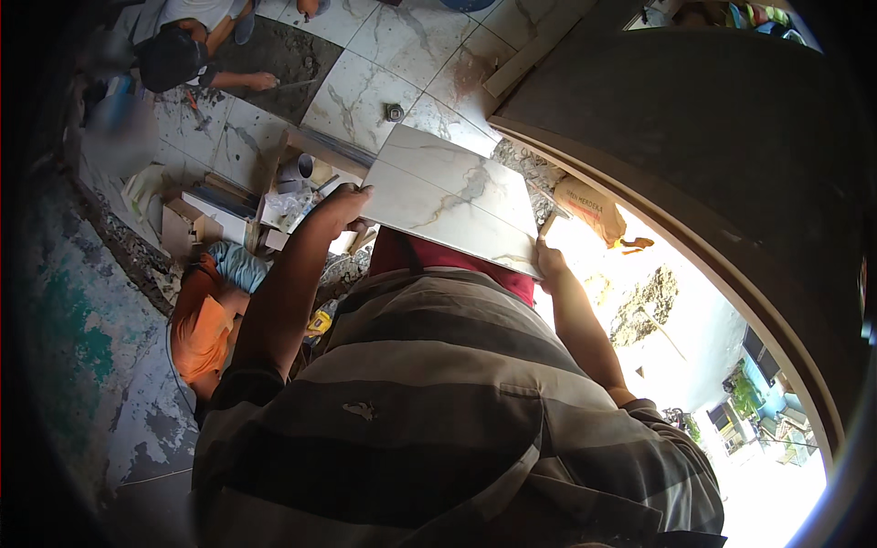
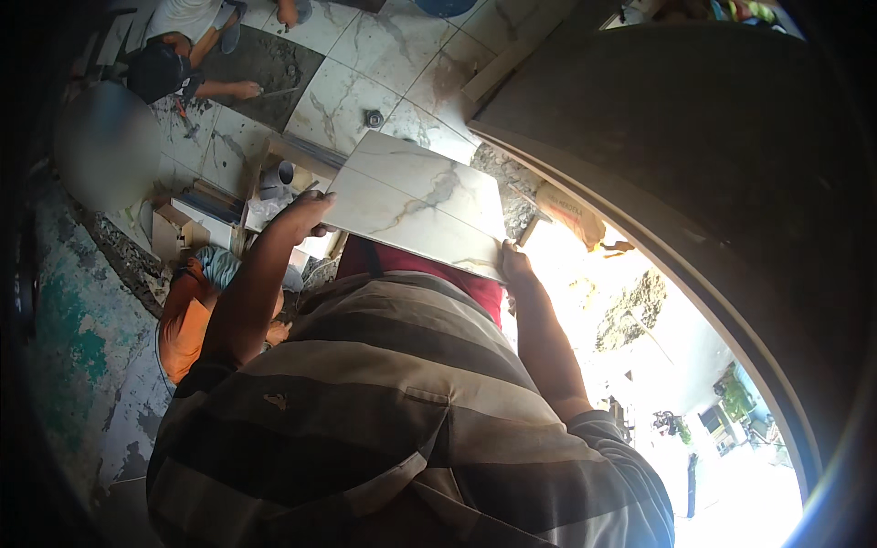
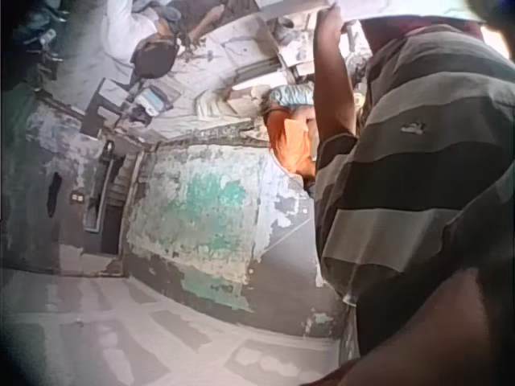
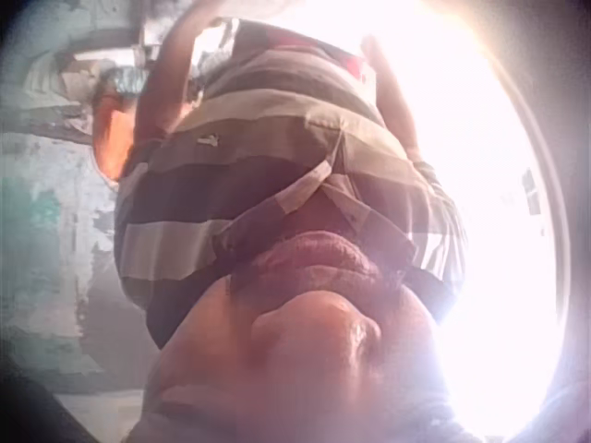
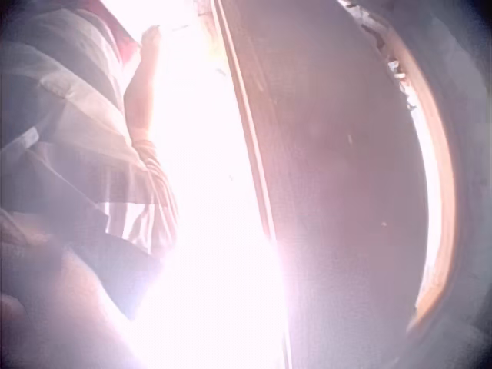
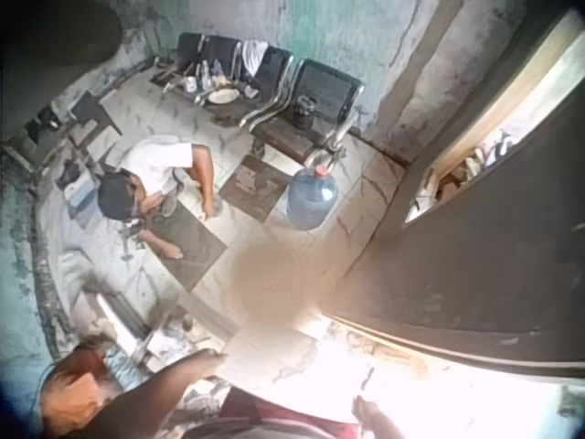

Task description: The person aligns a tile piece on the floor, marks it with a pencil, and carries it outside. Then, the person cuts the tile along the marked line using an angle grinder, breaks off the edge piece by hand, and holds the cut tile.

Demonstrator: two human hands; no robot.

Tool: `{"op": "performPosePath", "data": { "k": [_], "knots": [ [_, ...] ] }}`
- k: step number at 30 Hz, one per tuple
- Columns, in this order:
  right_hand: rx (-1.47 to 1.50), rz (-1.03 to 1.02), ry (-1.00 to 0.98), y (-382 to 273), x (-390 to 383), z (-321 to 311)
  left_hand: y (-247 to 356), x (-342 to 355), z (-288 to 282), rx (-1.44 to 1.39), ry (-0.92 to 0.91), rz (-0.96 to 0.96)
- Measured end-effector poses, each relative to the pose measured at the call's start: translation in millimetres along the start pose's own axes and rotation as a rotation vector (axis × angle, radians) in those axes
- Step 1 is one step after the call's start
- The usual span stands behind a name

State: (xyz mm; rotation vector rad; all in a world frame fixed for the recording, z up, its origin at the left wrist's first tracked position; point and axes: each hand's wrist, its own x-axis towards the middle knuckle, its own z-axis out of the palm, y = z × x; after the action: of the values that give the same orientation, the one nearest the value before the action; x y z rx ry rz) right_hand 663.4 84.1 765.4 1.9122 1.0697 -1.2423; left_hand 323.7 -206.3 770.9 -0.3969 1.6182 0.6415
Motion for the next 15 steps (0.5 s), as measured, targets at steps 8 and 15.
{"op": "performPosePath", "data": {
  "k": [8, 15],
  "knots": [
    [-0.129, -0.034, 0.068, 77.0, 6.8, -55.5, -4.1, -40.3, 80.8, 0.01, -0.077, 0.126],
    [-0.114, -0.327, 0.084, 182.7, 47.7, -97.7, -26.6, -28.6, 184.9, 0.122, -0.191, 0.184]
  ]
}}
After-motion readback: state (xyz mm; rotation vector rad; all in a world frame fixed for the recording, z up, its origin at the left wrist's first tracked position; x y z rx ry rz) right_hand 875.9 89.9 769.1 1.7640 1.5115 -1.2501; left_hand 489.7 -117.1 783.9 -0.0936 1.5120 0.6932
